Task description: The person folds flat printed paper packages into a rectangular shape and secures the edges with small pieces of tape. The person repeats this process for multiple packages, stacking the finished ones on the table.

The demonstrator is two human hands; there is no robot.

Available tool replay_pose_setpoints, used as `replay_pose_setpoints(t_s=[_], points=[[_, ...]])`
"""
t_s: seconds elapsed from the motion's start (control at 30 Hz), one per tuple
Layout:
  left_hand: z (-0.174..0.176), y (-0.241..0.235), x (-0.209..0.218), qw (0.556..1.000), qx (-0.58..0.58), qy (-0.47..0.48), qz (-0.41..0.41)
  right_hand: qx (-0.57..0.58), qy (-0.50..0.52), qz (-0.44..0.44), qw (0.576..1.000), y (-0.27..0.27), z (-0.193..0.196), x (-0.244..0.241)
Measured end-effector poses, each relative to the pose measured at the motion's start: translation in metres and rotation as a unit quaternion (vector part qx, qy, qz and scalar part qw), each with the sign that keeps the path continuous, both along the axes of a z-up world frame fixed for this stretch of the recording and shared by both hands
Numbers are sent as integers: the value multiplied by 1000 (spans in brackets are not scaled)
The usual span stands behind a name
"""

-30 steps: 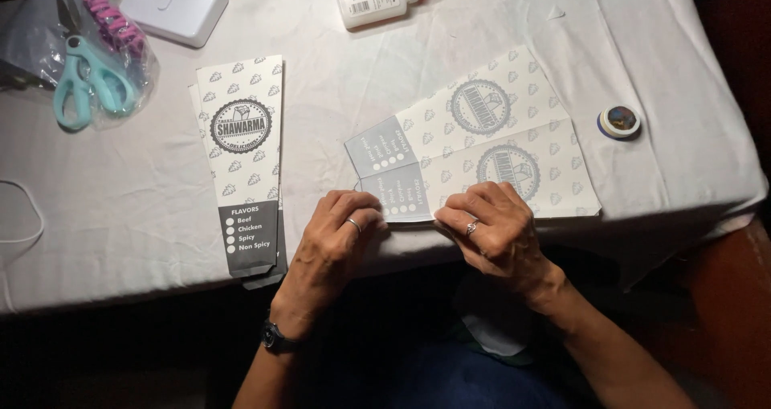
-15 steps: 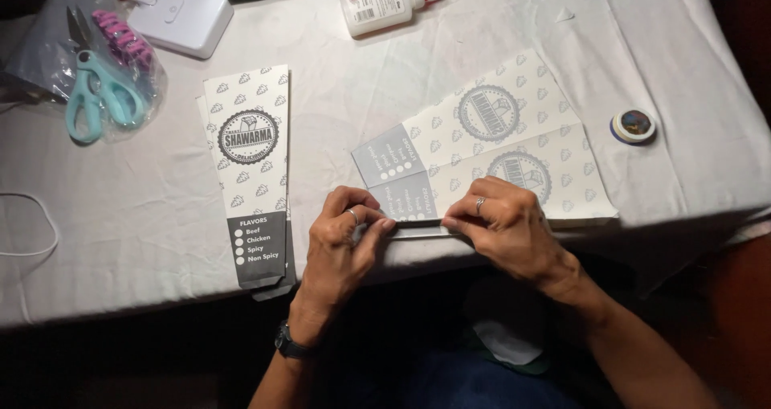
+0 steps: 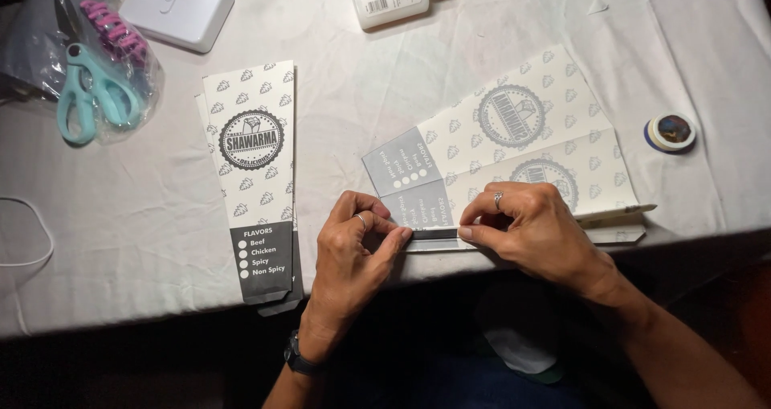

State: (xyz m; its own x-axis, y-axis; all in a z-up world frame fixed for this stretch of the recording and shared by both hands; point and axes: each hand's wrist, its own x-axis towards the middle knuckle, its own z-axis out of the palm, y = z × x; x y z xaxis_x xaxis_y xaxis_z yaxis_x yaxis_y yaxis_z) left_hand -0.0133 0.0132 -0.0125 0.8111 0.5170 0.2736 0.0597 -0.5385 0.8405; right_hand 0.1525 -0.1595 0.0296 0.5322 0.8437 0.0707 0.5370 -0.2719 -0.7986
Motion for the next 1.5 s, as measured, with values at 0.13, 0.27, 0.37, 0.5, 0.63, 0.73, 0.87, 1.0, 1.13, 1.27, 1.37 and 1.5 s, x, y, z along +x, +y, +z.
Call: replay_pose_setpoints(t_s=[0.13,0.27,0.37,0.5,0.63,0.73,0.87,1.0,1.13,1.27,1.37,1.5], points=[[2,-1,0,1000,-11,1,20,-16,-6,3,1000,1,1,0],[7,0,-3,998,-6,-6,60,-20,-5,-3,1000,1,-2,-1],[7,-9,-1,997,9,-53,57,-15,-8,-4,1000,1,-4,-1],[-2,-18,-4,994,78,-77,1,7,-78,19,997,-3,-10,-1],[-1,-34,-7,938,305,-119,-112,2,-153,35,988,-6,-12,-4],[3,-51,-8,919,373,-101,-77,-11,-221,54,974,-18,-9,-1],[0,-60,-10,897,437,-57,-23,-1,-211,57,976,-43,-3,6],[-2,-62,-8,883,467,-39,-16,44,-179,61,981,-48,-11,19],[-4,-64,-9,882,471,7,-15,16,-88,24,996,-44,-5,24],[-7,-67,-7,867,497,21,0,-95,4,-63,993,-37,-3,24],[-6,-68,-7,861,506,46,-6,-168,-24,-49,984,-29,3,26],[1,-70,-6,856,513,64,-7,-188,-125,-40,973,-36,-5,21]])
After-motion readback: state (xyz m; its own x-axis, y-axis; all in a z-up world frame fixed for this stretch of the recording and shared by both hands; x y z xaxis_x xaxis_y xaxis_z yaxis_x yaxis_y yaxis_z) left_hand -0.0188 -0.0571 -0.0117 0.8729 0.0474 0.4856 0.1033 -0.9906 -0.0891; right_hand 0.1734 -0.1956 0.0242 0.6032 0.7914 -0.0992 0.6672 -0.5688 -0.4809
